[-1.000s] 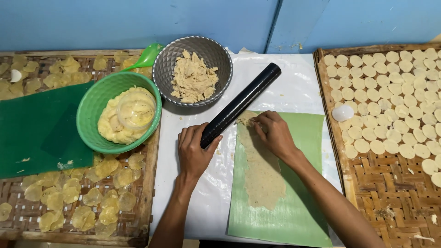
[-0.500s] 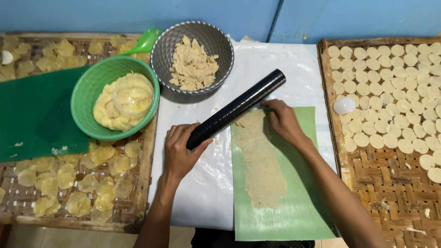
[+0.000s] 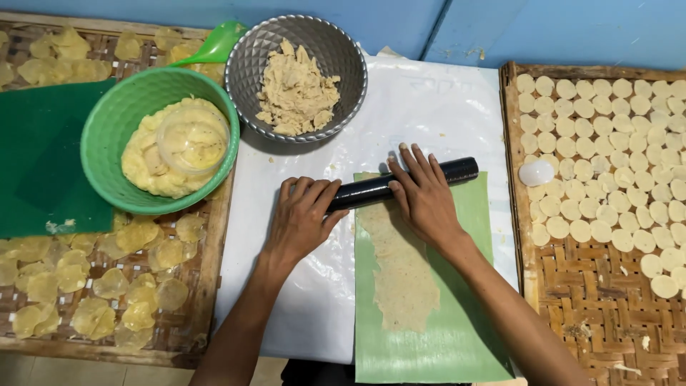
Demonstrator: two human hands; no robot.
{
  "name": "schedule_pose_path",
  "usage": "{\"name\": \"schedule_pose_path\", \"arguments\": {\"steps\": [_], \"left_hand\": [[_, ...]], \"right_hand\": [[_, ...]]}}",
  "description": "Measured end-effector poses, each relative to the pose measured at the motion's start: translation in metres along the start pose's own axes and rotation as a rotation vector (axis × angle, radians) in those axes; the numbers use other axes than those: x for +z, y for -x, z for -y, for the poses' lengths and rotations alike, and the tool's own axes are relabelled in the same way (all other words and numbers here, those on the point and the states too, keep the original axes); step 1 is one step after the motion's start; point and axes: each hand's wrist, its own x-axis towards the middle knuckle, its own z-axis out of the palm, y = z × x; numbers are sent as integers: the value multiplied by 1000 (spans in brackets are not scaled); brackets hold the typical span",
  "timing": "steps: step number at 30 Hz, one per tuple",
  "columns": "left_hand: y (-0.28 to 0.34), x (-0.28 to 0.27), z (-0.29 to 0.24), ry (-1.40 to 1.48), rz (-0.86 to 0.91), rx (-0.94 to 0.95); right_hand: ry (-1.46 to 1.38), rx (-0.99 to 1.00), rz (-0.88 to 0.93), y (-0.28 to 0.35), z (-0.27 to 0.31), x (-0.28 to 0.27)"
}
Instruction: Rolling out dough and shaping small crackers on a tray.
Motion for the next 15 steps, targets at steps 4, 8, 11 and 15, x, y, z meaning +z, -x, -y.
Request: {"name": "schedule_pose_path", "arguments": {"steps": [4, 8, 11, 15], "left_hand": [[-10, 35, 12, -187, -18, -117], [-42, 72, 41, -243, -74, -179], [-58, 104, 74, -211, -68, -192], [-56, 94, 65, -257, -113, -172]], "right_hand": [[98, -1, 12, -22, -22, 47], [168, -23, 42, -56, -55, 80], [171, 29, 62, -72, -69, 98], [149, -21, 95, -69, -62, 90]]}}
